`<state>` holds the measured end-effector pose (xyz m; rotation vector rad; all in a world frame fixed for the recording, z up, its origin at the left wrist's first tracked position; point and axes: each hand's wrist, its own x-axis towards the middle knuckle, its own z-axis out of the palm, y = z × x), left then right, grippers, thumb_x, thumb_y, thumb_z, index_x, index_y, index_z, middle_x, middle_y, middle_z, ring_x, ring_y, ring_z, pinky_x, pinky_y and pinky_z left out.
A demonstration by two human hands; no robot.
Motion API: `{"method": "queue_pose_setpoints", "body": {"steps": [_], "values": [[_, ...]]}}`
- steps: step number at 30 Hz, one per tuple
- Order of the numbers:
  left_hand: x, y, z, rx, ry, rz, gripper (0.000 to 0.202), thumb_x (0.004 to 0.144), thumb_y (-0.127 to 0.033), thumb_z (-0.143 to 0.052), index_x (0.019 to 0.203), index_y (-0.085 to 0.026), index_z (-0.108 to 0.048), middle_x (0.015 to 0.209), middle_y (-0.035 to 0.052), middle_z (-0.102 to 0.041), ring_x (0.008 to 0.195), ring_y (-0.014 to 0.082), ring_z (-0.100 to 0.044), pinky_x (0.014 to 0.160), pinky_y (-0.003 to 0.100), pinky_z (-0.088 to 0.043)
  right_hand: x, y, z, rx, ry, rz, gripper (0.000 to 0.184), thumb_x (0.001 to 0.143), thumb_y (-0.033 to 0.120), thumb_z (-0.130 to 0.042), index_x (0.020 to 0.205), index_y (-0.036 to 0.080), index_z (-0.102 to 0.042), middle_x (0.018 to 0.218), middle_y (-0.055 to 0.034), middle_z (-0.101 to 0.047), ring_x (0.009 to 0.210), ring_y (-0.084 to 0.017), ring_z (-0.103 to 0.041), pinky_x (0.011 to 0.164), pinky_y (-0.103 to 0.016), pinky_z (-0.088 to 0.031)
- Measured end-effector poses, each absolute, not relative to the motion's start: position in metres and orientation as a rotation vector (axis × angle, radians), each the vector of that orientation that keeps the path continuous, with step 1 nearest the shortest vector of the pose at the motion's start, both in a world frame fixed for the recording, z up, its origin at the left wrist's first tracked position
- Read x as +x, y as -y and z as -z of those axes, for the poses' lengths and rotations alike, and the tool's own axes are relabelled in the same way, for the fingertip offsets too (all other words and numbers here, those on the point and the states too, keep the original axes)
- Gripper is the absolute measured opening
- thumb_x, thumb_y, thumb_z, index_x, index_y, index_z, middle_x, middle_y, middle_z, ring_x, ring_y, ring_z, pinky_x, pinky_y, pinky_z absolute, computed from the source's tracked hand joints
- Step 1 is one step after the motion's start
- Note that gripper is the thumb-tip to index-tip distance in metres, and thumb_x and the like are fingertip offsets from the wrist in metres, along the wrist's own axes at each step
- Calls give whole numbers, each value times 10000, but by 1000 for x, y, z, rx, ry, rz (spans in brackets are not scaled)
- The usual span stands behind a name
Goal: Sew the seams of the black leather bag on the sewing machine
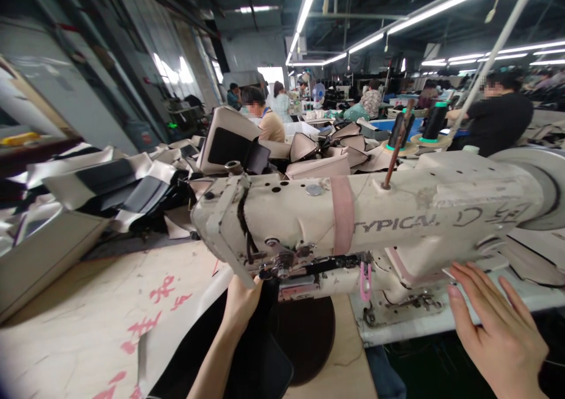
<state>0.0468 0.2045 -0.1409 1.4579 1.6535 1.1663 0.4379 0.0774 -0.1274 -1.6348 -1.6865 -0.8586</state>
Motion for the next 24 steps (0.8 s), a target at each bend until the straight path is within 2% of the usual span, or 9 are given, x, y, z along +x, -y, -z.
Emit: {"method": "queue_pose_setpoints", "body": {"steps": [5, 12, 17, 21, 24], "values": [[46, -205, 143, 1446, -1698, -1168, 144, 694, -314, -482, 742, -183, -443, 491, -55, -440, 498, 141, -438, 513, 236, -327, 441, -74, 123, -1648, 1750, 840, 418, 817, 306, -518, 1217, 184, -518, 1147, -44, -594, 1048, -237, -553, 1046, -447, -318], [44, -207, 149, 1498, -1639, -1179, 251, 717, -346, -513, 874, -151, -531, 533, -33, -514, 538, 157, -496, 571, 251, -379, 436, -74, 123, -1671, 1738, 855, 428, 822, 302, -518, 1231, 176, -501, 1177, -46, -576, 1066, -233, -545, 1053, -439, -309], [44, -205, 154, 1472, -1658, -1185, 239, 716, -345, -539, 852, -149, -524, 525, -46, -486, 509, 144, -465, 523, 237, -351, 434, -75, 119, -1653, 1766, 891, 432, 818, 309, -538, 1228, 178, -500, 1154, -43, -591, 1040, -218, -562, 1045, -415, -321], [44, -204, 149, 1507, -1626, -1146, 268, 736, -361, -526, 901, -150, -520, 620, -17, -551, 573, 149, -505, 570, 239, -369, 432, -78, 114, -1631, 1753, 954, 434, 800, 283, -574, 1216, 183, -509, 1128, -41, -607, 1015, -210, -577, 1037, -403, -334], [43, -204, 148, 1509, -1667, -1115, 224, 730, -348, -525, 845, -156, -509, 639, -8, -562, 608, 153, -518, 579, 236, -369, 431, -78, 117, -1622, 1735, 965, 447, 793, 256, -586, 1225, 183, -502, 1129, -41, -607, 1021, -212, -576, 1031, -400, -350]]}}
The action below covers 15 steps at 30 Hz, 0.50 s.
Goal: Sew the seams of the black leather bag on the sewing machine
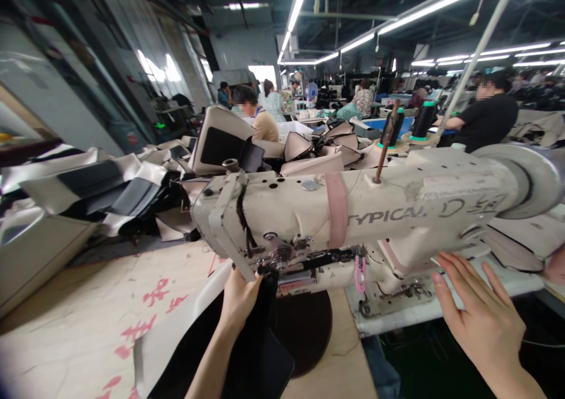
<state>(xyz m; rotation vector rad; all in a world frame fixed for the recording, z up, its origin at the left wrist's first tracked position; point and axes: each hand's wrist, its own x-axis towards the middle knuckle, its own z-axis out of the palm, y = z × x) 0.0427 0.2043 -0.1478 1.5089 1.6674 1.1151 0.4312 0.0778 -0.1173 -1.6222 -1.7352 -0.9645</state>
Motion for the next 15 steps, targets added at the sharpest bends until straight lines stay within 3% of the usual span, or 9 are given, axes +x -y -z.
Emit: {"method": "queue_pose_setpoints", "body": {"steps": [5, 9, 15], "values": [[42, -205, 151, 1509, -1688, -1117, 179, 718, -334, -527, 772, -169, -481, 606, -23, -545, 597, 146, -513, 568, 230, -365, 432, -71, 154, -1620, 1750, 948, 501, 799, 214, -570, 1282, 172, -443, 1180, -45, -577, 1062, -202, -556, 1000, -341, -392], [43, -204, 154, 1523, -1673, -1142, 199, 731, -345, -521, 816, -167, -499, 603, -27, -551, 596, 145, -527, 572, 230, -374, 435, -66, 182, -1618, 1790, 921, 533, 790, 212, -580, 1297, 171, -421, 1187, -44, -573, 1066, -194, -554, 984, -317, -408], [44, -199, 156, 1474, -1594, -1217, 348, 701, -415, -570, 935, -166, -503, 606, -26, -574, 578, 153, -553, 560, 237, -398, 432, -69, 148, -1590, 1775, 914, 488, 793, 248, -577, 1264, 188, -467, 1166, -34, -588, 1041, -192, -569, 970, -312, -411]]}}
